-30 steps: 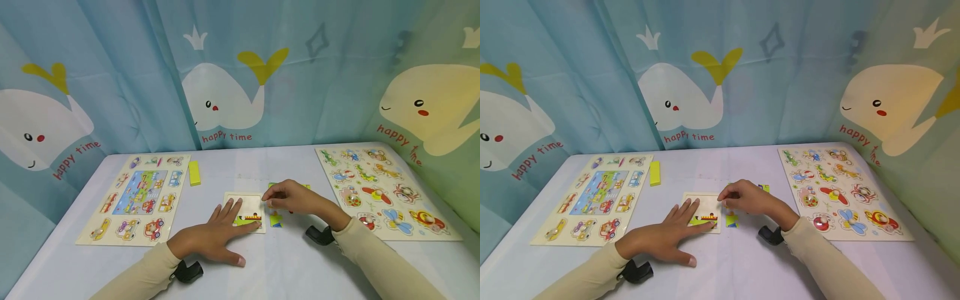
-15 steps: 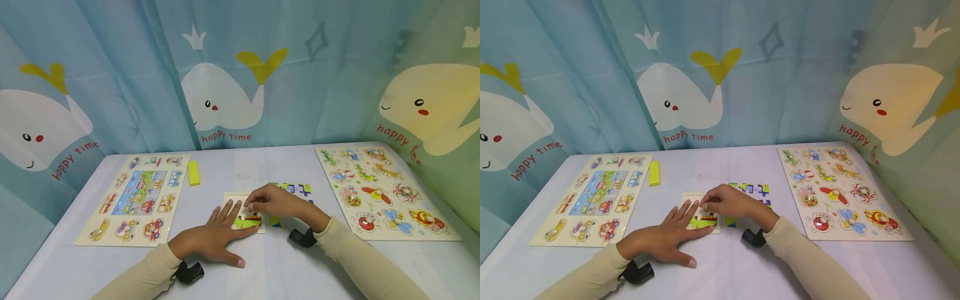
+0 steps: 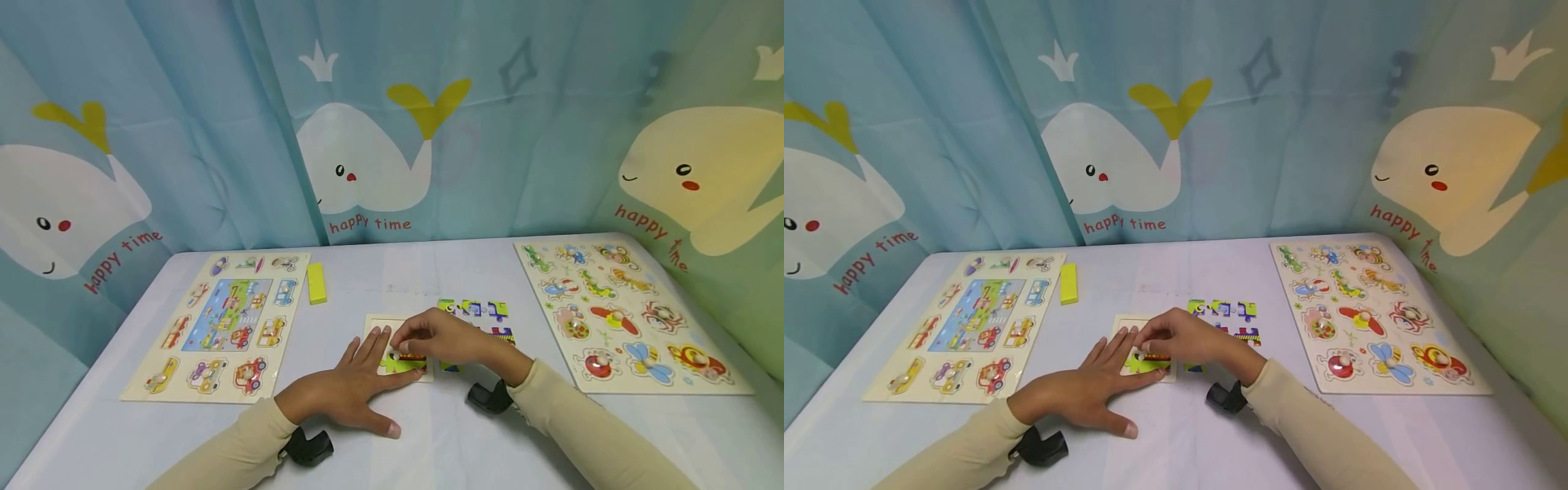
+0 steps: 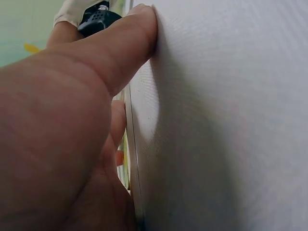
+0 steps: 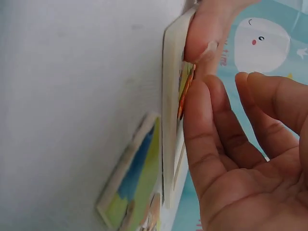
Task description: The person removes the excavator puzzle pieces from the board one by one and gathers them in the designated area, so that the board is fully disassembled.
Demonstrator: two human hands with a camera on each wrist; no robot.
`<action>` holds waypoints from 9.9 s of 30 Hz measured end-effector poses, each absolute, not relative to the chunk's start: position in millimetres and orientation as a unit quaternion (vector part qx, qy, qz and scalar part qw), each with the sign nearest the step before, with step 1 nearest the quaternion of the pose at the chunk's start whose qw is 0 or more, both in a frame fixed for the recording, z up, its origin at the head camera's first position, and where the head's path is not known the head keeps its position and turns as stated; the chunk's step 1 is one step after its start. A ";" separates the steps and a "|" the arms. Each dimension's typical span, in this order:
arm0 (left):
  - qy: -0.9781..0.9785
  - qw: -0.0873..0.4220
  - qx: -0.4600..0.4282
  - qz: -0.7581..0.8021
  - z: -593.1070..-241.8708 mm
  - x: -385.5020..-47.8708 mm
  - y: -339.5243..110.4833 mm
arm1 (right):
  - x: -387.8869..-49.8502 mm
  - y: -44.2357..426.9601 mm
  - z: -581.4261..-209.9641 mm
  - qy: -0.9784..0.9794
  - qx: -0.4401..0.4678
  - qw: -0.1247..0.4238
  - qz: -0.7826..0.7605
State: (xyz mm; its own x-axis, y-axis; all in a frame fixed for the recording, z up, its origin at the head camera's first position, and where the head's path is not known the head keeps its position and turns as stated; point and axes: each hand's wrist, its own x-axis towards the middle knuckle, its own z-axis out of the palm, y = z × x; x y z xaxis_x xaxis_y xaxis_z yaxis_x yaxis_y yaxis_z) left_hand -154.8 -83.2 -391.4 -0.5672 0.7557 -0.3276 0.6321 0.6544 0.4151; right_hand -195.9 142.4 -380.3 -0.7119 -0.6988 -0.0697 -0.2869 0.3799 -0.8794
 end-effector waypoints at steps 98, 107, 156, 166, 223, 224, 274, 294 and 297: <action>0.882 0.233 0.391 0.120 -395.6 -156.6 -83.5 | -201.1 188.8 -369.2 0.832 -0.312 0.176 -0.425; 0.884 0.234 0.388 0.119 -394.8 -156.0 -82.9 | -195.3 213.7 -368.2 0.825 -0.301 0.205 -0.431; 0.884 0.214 0.393 0.136 -388.7 -153.0 -79.9 | -192.5 227.0 -360.8 0.855 -0.295 0.173 -0.391; 0.872 0.196 0.428 0.133 -388.1 -150.2 -70.0 | -195.7 201.3 -366.2 0.843 -0.318 0.164 -0.401; 0.878 0.244 0.396 0.114 -388.8 -148.2 -59.9 | -195.3 161.6 -379.4 0.783 -0.347 0.213 -0.470; 0.877 0.245 0.396 0.116 -388.8 -148.1 -60.0 | -195.3 161.5 -379.8 0.781 -0.345 0.217 -0.474; 0.901 0.231 0.357 0.091 -386.3 -145.4 -57.8 | -196.9 231.7 -370.3 0.834 -0.317 0.169 -0.419; 0.899 0.229 0.361 0.091 -387.2 -144.8 -57.5 | -188.0 275.7 -368.4 0.818 -0.304 0.240 -0.425; 0.899 0.231 0.361 0.091 -386.6 -144.9 -57.9 | -187.1 279.3 -368.1 0.814 -0.305 0.250 -0.426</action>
